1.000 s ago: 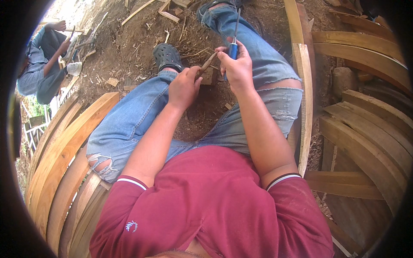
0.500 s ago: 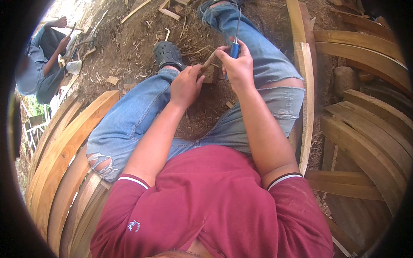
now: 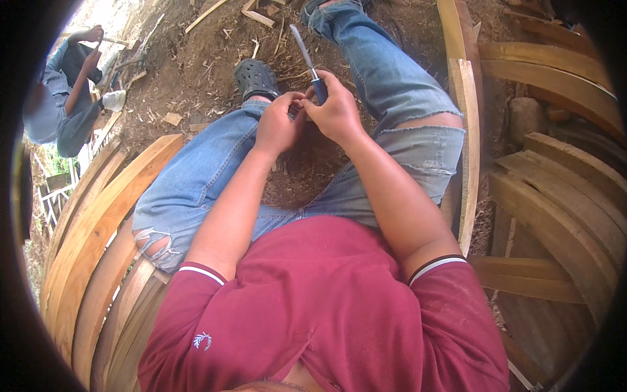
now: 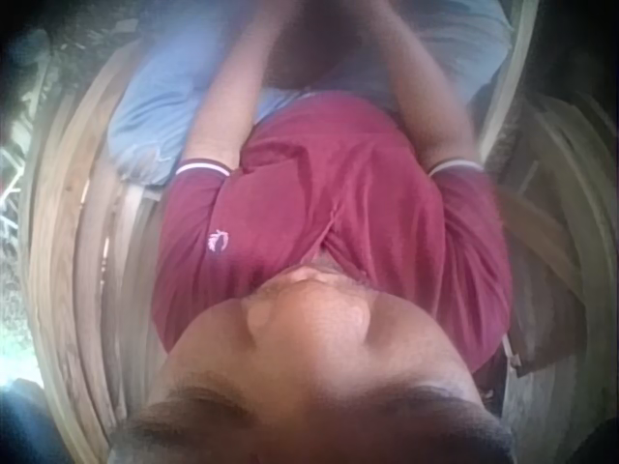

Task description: The person sits on the ground and uses a chisel to carve and shape a small piece of wood. They hold the wood in their left hand and the chisel in their right, repeatedly scraping the surface to remove thin shavings. The person occasionally repositions the wood to work on different edges.

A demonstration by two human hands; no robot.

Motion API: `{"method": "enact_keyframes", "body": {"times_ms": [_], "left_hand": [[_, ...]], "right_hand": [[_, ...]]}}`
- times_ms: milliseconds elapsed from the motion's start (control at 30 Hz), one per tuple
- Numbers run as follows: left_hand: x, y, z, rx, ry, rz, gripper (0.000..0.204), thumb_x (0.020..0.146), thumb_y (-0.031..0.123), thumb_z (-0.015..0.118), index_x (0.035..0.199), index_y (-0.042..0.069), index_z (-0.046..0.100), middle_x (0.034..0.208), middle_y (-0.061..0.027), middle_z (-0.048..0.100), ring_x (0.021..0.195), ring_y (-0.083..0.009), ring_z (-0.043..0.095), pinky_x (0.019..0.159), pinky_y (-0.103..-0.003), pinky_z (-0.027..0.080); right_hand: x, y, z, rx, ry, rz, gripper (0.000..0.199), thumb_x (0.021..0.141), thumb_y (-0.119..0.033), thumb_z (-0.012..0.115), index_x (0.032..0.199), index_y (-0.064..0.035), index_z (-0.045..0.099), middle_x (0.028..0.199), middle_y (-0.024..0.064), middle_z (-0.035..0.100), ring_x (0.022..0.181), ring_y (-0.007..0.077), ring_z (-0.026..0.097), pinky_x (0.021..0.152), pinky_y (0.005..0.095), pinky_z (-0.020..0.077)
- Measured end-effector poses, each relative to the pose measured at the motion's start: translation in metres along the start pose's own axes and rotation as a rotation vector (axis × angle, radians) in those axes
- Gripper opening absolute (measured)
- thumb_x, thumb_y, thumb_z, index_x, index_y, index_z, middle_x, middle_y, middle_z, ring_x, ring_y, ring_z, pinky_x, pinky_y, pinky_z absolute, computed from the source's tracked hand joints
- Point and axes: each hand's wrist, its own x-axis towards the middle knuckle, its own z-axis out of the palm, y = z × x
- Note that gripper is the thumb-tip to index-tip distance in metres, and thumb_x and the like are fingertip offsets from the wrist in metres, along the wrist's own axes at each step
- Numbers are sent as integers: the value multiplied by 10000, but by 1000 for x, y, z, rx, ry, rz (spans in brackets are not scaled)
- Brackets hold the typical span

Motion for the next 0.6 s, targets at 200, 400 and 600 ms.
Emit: {"method": "enact_keyframes", "body": {"times_ms": [200, 400, 600], "left_hand": [[0, -16, -4, 22, 44, -40, 173, 859, 135, 706, 993, 35, 662, 903, -159, 714, 858, -323, 700, 738, -404, 543], [-2, -35, -13, 124, 86, -175, 193, 849, 164, 732, 982, 31, 686, 878, -160, 730, 818, -285, 725, 734, -375, 550], [-8, -31, -10, 252, 31, -246, 208, 850, 162, 731, 986, 12, 680, 814, -131, 732, 793, -229, 728, 727, -349, 564]], "right_hand": [[1, 0, -1, -66, -17, 57, 565, 823, -164, 747, 1319, -1, 533, 957, 133, 710, 873, 220, 693, 783, 357, 533], [0, -5, -16, -131, -200, 507, 492, 895, -187, 563, 1343, 13, 518, 1067, 250, 686, 1023, 377, 670, 899, 432, 509], [-18, -1, -16, -568, -513, 444, 475, 897, -157, 500, 1343, 7, 524, 1165, 276, 664, 1126, 399, 633, 968, 457, 494]]}}
